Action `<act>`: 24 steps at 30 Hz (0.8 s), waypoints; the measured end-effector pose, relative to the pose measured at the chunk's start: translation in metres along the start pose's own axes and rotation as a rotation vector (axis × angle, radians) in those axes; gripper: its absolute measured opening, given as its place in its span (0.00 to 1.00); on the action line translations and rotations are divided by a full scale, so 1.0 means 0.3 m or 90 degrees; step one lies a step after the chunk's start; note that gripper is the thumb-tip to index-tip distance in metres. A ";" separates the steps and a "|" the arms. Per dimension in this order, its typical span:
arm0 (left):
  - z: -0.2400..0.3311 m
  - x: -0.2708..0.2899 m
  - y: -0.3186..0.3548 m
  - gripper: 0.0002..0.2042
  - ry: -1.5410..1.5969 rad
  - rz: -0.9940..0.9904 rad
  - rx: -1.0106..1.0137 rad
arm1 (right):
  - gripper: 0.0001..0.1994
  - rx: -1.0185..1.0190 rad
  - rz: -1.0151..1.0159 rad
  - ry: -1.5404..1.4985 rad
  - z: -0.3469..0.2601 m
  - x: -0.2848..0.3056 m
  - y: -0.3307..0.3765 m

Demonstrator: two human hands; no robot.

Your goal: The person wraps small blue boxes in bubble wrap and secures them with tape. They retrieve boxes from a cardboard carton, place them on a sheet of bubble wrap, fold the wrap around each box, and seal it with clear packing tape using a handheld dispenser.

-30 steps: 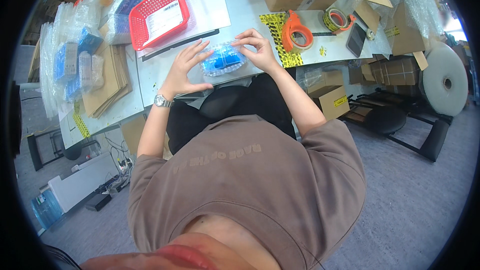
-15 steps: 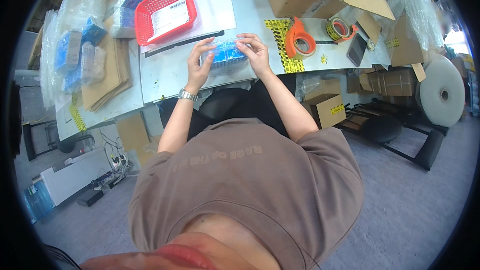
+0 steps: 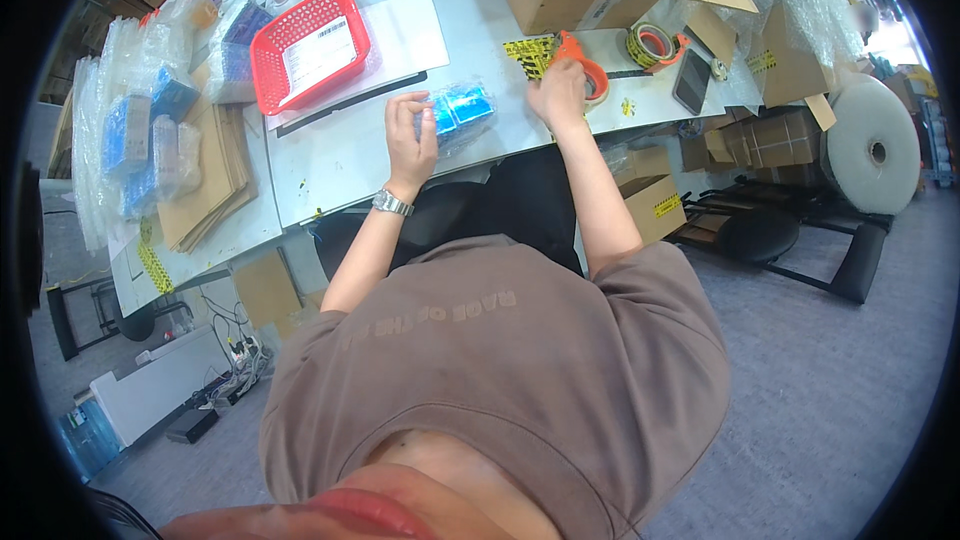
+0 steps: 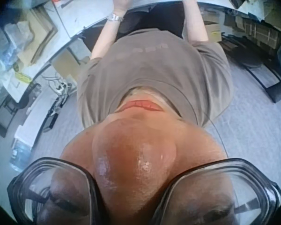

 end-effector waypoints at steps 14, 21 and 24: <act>0.240 -0.150 0.081 0.06 -0.163 -0.060 -0.189 | 0.33 0.006 0.208 -0.588 0.329 0.127 0.081; 0.278 -0.203 0.117 0.06 -0.152 -0.096 -0.232 | 0.29 -0.003 -0.078 -1.174 0.217 0.287 0.280; 0.288 -0.195 0.100 0.07 -0.129 -0.109 -0.204 | 0.29 -0.024 -0.123 -1.163 0.169 0.296 0.317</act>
Point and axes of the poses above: each hand's wrist, its own y-axis away from the middle knuckle, its own x-axis out of the back of the hand, z = x × y, the point moved 7 cm from there along -y, towards the middle knuckle, and after that the axes turned 11 degrees about x, right-handed, at the moved point
